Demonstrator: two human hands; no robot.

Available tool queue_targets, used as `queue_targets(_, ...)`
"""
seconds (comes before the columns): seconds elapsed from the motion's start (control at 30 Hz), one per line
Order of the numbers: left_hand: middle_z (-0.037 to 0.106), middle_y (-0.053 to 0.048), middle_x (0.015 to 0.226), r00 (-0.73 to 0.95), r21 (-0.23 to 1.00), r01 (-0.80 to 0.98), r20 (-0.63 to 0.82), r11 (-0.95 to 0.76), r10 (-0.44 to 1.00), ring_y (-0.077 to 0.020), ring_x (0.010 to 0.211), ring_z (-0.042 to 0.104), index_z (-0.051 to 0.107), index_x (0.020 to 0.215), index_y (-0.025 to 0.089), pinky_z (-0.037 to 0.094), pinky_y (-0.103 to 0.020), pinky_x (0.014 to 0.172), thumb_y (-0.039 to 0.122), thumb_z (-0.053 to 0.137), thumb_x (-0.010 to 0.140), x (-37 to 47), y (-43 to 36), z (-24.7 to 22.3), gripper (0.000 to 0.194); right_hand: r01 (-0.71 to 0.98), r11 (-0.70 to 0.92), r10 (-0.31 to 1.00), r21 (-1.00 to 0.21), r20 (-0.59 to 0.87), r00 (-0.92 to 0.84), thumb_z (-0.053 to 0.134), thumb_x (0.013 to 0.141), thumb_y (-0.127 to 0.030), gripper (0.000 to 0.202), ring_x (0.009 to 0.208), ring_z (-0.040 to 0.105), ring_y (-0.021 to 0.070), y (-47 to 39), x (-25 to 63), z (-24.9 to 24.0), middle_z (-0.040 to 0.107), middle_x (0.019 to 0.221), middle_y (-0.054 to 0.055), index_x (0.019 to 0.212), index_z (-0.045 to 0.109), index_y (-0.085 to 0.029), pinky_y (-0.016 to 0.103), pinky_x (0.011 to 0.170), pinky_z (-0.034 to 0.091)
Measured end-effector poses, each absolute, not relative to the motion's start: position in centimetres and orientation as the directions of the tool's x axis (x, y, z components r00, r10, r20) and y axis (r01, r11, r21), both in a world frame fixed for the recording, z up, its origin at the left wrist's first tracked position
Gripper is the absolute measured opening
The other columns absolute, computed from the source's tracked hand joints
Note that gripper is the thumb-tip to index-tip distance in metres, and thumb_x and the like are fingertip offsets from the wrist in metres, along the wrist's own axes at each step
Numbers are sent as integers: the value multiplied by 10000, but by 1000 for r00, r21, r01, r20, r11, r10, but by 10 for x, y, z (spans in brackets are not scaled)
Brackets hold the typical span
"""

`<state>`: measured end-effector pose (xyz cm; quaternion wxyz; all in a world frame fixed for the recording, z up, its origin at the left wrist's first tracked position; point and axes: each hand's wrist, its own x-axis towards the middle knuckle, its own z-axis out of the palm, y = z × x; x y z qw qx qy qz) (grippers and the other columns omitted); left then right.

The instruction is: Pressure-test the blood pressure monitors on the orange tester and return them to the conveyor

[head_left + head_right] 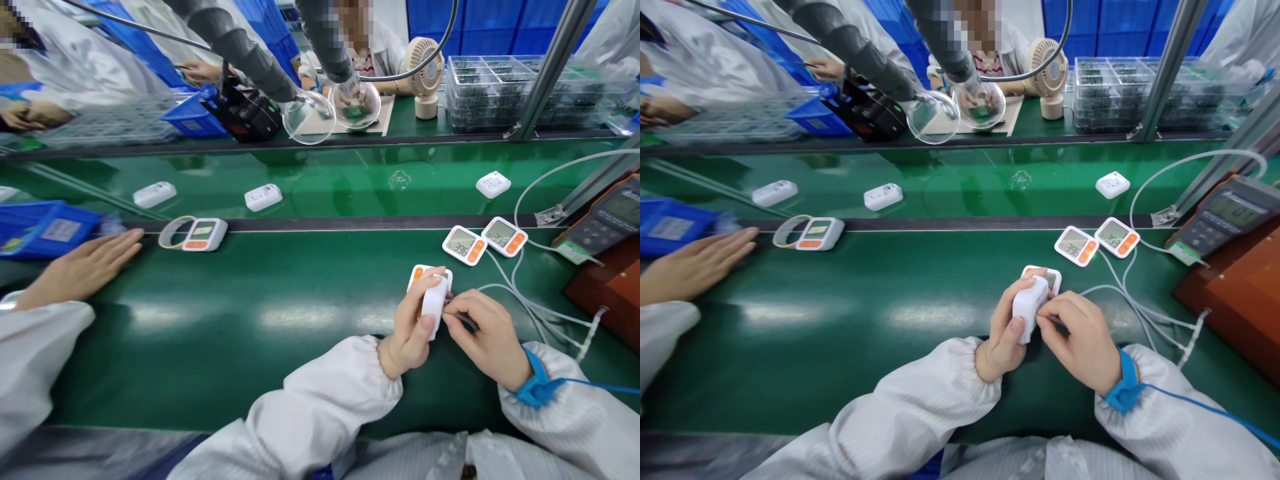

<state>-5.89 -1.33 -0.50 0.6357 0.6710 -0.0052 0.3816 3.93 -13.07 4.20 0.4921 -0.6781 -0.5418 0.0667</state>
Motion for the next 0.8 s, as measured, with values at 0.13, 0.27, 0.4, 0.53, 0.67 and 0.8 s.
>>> queue_targets(0.13,466,-179,1429,693,815,-507,580,-281,429,-274,1058,601,485,1388,215,513,-478,892,423,429,981,-59,-10,-7,461,683,86,782,-726,474,405,551,928,-140,110,703,601,143,-130,38,45,641,786,9,874,599,-224,267,670,516)
queue_targets(0.27,447,-178,1449,699,814,-522,579,-255,420,-277,1084,585,472,1394,218,501,-494,924,432,440,976,-58,-9,-5,471,683,89,758,-725,494,426,557,894,-133,115,676,608,144,-129,39,45,635,745,-5,856,599,-232,267,645,518)
queue_targets(0.4,435,-171,1457,716,851,-511,499,-121,488,-256,1040,602,470,1388,221,521,-455,899,421,466,969,-59,-13,-3,465,681,85,747,-728,499,440,562,905,-151,99,714,641,156,-129,39,46,676,796,14,872,607,-232,279,659,528)
queue_targets(0.53,450,-167,1449,709,842,-523,516,-133,480,-248,1010,619,486,1385,214,505,-465,924,424,466,965,-59,-13,-6,470,683,102,741,-724,513,433,554,916,-140,117,737,650,156,-129,39,46,681,805,16,867,611,-229,278,684,532)
queue_targets(0.67,499,-176,1413,692,824,-491,566,-283,448,-280,1075,606,499,1386,195,470,-511,971,428,436,977,-60,-8,-11,474,668,89,770,-739,476,424,553,922,-146,117,700,622,143,-129,40,45,652,773,6,864,618,-225,263,658,521)
queue_targets(0.8,517,-188,1396,699,823,-471,567,-317,435,-325,1183,562,501,1392,185,458,-528,982,429,424,982,-60,-7,-11,483,661,72,788,-747,449,422,551,931,-149,118,694,607,138,-130,40,45,644,776,4,865,618,-220,258,660,512)
